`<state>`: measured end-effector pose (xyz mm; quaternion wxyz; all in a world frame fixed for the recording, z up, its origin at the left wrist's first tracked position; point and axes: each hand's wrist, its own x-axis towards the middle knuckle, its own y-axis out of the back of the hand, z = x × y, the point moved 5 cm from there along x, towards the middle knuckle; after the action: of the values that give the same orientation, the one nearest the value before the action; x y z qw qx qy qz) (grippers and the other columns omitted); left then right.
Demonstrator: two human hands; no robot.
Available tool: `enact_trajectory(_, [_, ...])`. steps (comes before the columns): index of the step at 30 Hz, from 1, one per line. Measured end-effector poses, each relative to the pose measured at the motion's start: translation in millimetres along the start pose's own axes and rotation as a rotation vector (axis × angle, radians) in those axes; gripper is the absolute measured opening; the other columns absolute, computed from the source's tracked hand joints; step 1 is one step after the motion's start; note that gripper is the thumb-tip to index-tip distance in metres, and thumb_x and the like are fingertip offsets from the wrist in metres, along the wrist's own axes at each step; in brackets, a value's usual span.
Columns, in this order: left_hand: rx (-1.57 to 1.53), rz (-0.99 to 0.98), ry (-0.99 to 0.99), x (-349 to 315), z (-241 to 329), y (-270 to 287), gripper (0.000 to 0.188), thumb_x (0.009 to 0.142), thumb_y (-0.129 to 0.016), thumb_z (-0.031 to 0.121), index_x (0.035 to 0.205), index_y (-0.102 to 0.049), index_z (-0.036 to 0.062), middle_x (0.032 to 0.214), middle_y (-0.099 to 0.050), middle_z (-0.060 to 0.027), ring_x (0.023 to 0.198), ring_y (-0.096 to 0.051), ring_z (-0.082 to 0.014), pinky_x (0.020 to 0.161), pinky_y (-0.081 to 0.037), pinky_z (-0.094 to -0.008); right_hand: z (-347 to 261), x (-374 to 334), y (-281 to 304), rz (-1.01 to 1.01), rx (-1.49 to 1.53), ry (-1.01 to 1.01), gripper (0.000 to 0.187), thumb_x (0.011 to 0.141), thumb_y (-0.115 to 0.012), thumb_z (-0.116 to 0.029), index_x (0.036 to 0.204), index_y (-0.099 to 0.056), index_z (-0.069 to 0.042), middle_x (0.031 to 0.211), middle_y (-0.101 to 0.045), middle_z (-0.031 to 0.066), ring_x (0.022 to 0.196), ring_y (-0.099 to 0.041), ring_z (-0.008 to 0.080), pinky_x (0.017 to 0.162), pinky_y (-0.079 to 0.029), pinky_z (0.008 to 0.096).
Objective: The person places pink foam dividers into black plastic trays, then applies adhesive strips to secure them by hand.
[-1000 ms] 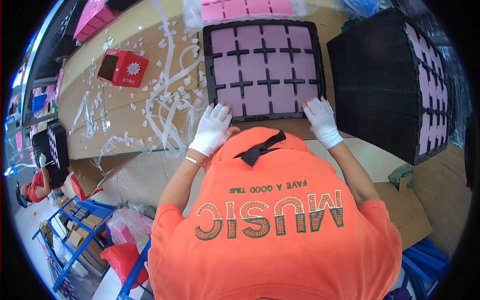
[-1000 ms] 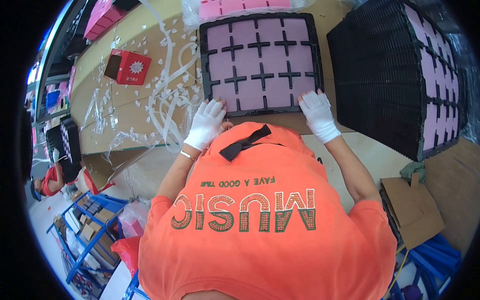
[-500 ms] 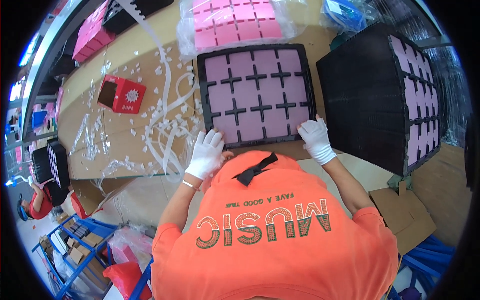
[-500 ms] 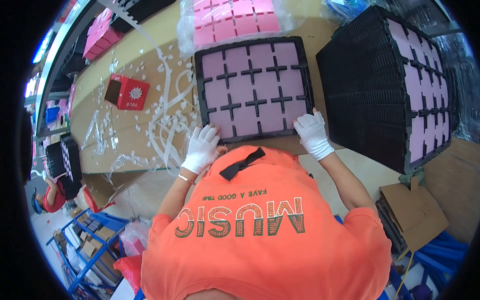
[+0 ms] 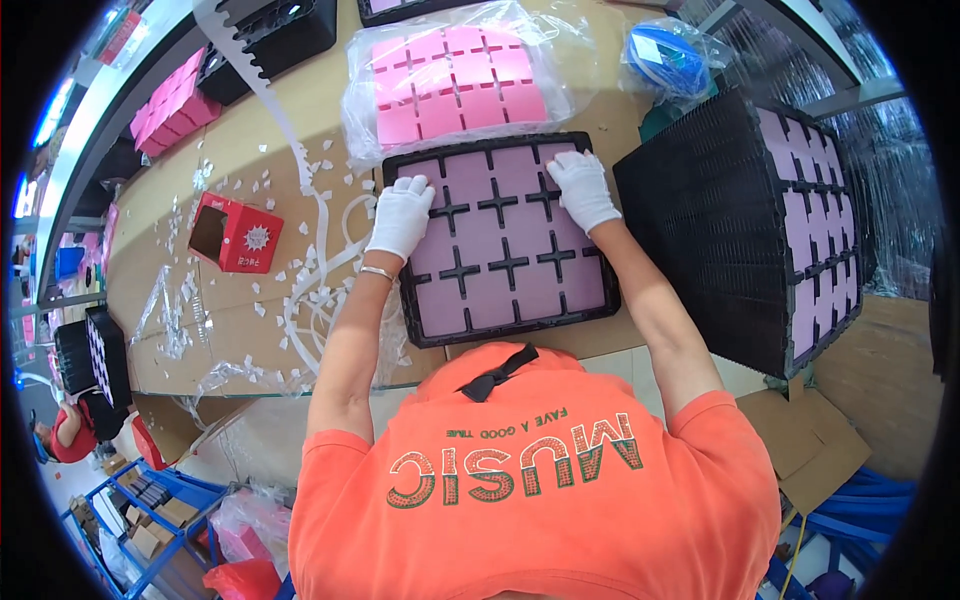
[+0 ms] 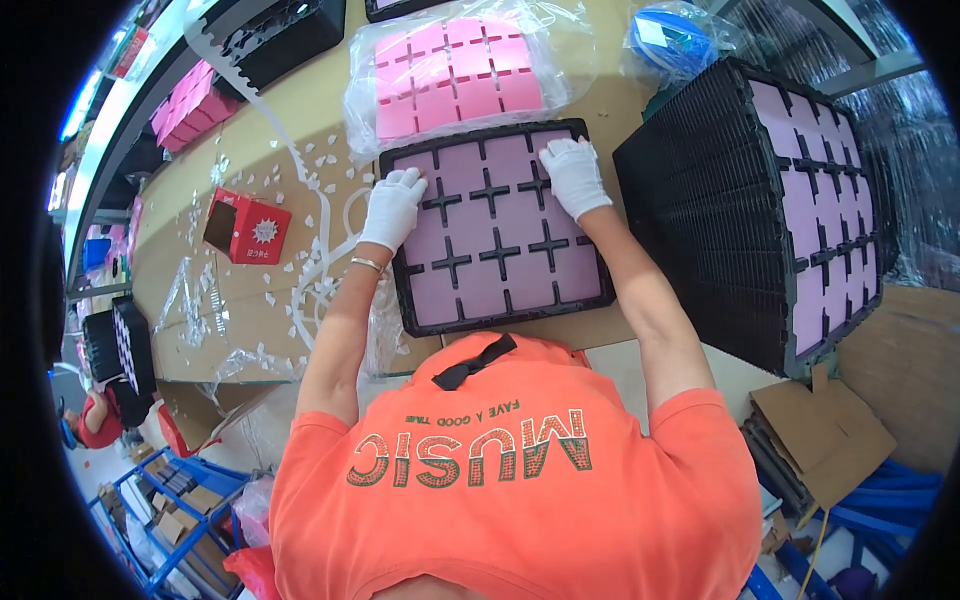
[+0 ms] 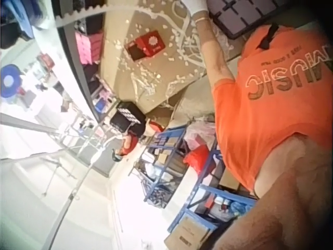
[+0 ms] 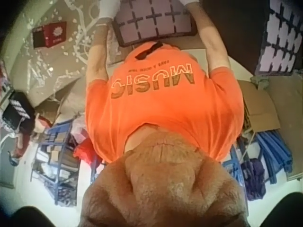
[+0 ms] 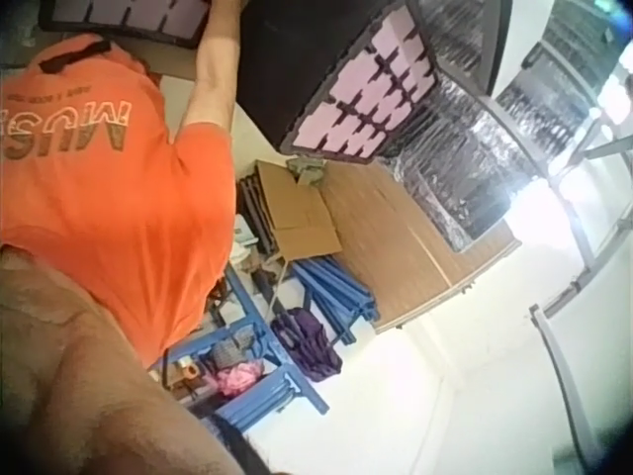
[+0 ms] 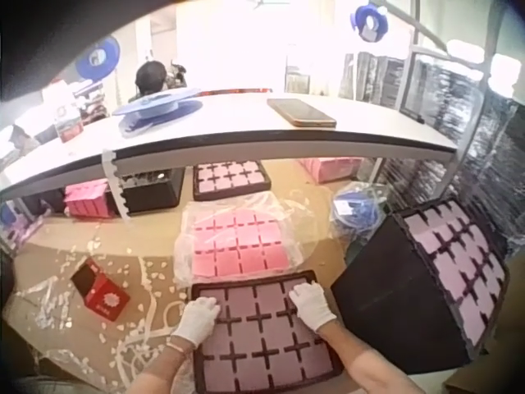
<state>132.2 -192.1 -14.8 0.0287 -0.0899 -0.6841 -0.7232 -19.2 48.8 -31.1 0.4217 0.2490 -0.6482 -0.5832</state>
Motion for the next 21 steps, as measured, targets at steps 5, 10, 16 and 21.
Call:
enact_trajectory(5, [0.068, 0.044, -0.036, 3, -4, 3, 0.022, 0.080, -0.056, 0.013, 0.100, -0.064, 0.0087, 0.103, -0.058, -0.0056, 0.097, -0.055, -0.0227, 0.077, -0.046, -0.0377, 4, 12, 0, 0.023, -0.019, -0.025, 0.021, 0.082, -0.052, -0.014, 0.099, -0.064, -0.011, 0.093, -0.060, 0.0082, 0.095, -0.059, 0.0266, 0.092, -0.043, 0.0491])
enact_trajectory(10, [0.050, -0.042, -0.051, -14, -5, 1, 0.023, 0.080, -0.056, 0.014, 0.100, -0.064, 0.0088, 0.103, -0.057, -0.0056, 0.098, -0.054, -0.0229, 0.078, -0.045, -0.0373, -3, -12, 7, 0.036, -0.012, 0.055, 0.018, 0.082, -0.052, -0.014, 0.096, -0.063, -0.010, 0.092, -0.060, 0.0080, 0.095, -0.058, 0.0261, 0.091, -0.043, 0.0506])
enact_trajectory(16, [0.144, 0.075, 0.007, 11, 3, -1, 0.019, 0.082, -0.054, 0.014, 0.096, -0.066, 0.0088, 0.098, -0.057, -0.0061, 0.097, -0.054, -0.0226, 0.078, -0.043, -0.0369, 8, 16, -12, 0.044, -0.047, -0.046, 0.017, 0.082, -0.051, -0.013, 0.094, -0.062, -0.008, 0.093, -0.059, 0.0091, 0.096, -0.058, 0.0275, 0.092, -0.043, 0.0499])
enact_trajectory(21, [0.071, 0.017, -0.042, -20, 6, 0, 0.017, 0.081, -0.055, 0.015, 0.093, -0.066, 0.0096, 0.094, -0.057, -0.0052, 0.095, -0.055, -0.0222, 0.079, -0.043, -0.0375, -2, -22, 0, 0.041, -0.025, 0.086, 0.019, 0.083, -0.050, -0.014, 0.097, -0.063, -0.009, 0.093, -0.060, 0.0075, 0.096, -0.058, 0.0254, 0.093, -0.043, 0.0492])
